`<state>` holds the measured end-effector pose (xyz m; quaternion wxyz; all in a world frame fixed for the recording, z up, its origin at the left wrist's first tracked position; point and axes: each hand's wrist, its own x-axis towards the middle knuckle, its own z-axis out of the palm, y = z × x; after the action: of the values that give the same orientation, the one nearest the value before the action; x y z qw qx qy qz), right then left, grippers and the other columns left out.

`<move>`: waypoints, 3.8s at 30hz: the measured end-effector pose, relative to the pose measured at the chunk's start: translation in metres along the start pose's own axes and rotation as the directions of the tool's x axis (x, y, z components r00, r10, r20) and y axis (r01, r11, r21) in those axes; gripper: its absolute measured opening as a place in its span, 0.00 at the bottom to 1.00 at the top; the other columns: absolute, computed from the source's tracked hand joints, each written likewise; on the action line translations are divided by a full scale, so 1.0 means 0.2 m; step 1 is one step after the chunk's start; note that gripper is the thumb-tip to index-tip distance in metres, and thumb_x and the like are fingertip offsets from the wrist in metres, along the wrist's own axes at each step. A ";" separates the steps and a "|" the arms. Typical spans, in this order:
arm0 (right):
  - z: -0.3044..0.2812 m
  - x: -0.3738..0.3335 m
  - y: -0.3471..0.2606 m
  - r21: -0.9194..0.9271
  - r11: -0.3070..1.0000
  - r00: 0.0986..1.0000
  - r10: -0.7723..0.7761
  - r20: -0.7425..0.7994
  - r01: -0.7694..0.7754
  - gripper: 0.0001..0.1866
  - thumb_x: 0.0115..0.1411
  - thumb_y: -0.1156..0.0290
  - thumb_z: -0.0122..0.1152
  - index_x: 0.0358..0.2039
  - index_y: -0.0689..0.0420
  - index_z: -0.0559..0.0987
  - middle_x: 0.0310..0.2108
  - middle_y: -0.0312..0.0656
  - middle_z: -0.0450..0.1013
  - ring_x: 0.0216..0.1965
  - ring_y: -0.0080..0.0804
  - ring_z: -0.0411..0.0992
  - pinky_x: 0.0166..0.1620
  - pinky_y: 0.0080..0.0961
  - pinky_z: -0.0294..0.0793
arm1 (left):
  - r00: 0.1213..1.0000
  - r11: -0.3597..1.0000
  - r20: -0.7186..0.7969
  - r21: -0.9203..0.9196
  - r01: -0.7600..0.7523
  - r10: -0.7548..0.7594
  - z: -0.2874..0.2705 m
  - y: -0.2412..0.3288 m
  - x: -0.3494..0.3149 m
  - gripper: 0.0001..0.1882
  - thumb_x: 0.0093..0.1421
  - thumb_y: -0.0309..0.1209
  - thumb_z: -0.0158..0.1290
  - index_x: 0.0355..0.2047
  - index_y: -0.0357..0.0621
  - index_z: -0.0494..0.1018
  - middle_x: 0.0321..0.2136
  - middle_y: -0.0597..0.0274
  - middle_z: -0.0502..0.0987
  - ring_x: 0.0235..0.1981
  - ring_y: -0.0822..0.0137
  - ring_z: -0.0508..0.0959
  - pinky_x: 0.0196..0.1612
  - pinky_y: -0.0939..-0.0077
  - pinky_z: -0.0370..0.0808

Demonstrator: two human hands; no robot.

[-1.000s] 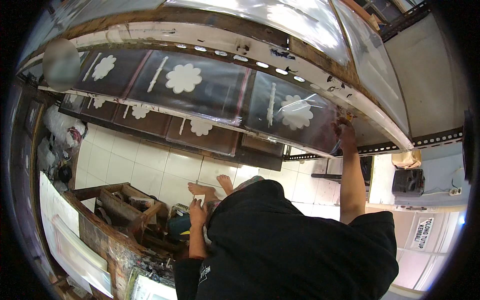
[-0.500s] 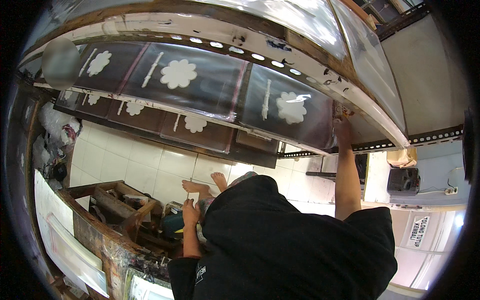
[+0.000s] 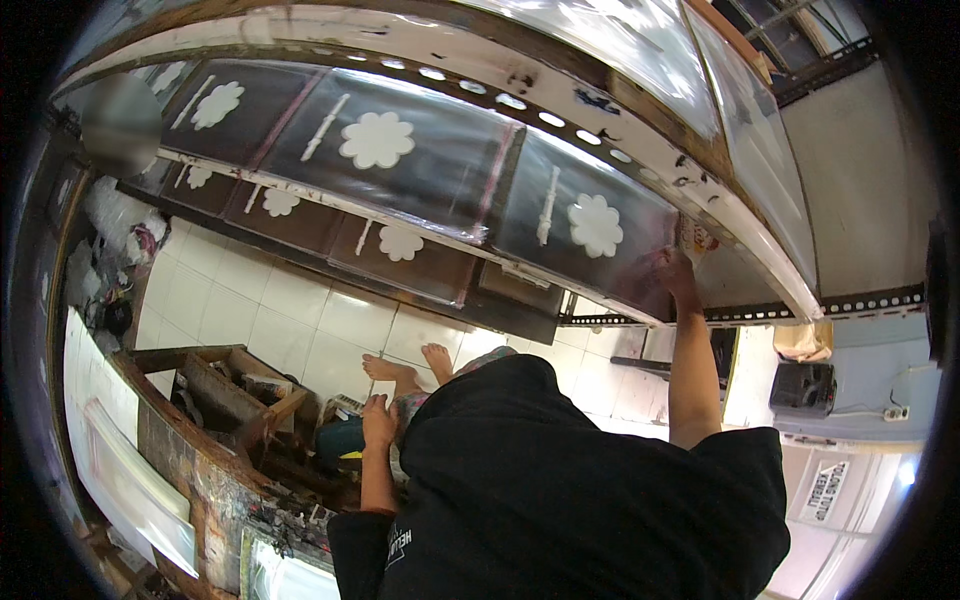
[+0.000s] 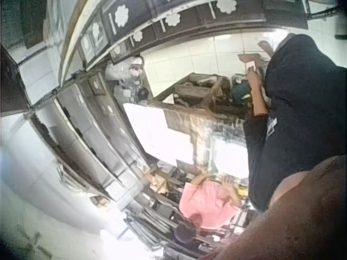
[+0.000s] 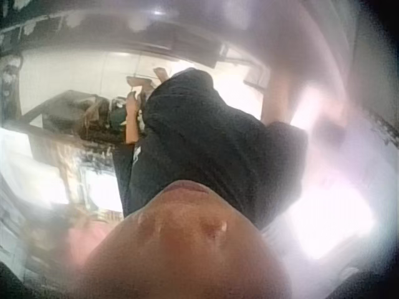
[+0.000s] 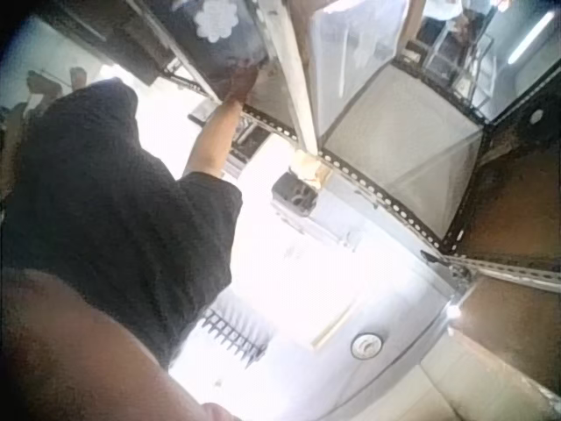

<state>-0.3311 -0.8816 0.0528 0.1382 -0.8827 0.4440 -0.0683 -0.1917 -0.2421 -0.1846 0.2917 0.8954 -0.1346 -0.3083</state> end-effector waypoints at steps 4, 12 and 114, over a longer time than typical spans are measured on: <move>-0.04 0.04 -0.01 -0.175 0.978 0.992 -0.122 -0.037 0.114 0.16 0.61 0.67 0.57 0.46 0.62 0.80 0.45 0.56 0.78 0.50 0.54 0.76 0.53 0.46 0.74 | 0.997 1.000 -0.080 0.021 -0.024 0.025 0.02 0.01 0.00 0.20 0.62 0.34 0.55 0.50 0.33 0.75 0.52 0.38 0.74 0.55 0.40 0.73 0.59 0.53 0.70; 0.17 0.32 -0.48 -0.048 0.917 0.892 -0.396 -0.220 0.396 0.13 0.64 0.71 0.58 0.47 0.59 0.80 0.48 0.48 0.78 0.50 0.44 0.77 0.55 0.35 0.74 | 0.986 0.999 -0.164 -0.033 -0.022 0.016 -0.03 0.11 0.00 0.20 0.62 0.35 0.55 0.50 0.34 0.76 0.51 0.39 0.76 0.54 0.40 0.74 0.58 0.52 0.71; 0.82 -0.09 -3.69 0.881 0.464 0.107 -0.875 0.471 -0.089 0.18 0.66 0.78 0.53 0.56 0.61 0.74 0.55 0.44 0.73 0.52 0.36 0.77 0.49 0.29 0.81 | 0.632 0.885 -0.637 0.426 -0.188 0.441 -1.82 0.56 0.20 0.32 0.59 0.37 0.59 0.61 0.38 0.67 0.65 0.42 0.64 0.66 0.40 0.62 0.67 0.33 0.51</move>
<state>0.2623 -0.4187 0.1217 0.6870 -0.6725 -0.1130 0.2512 0.0622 -0.1868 0.0974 0.2213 0.9397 -0.2138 0.1492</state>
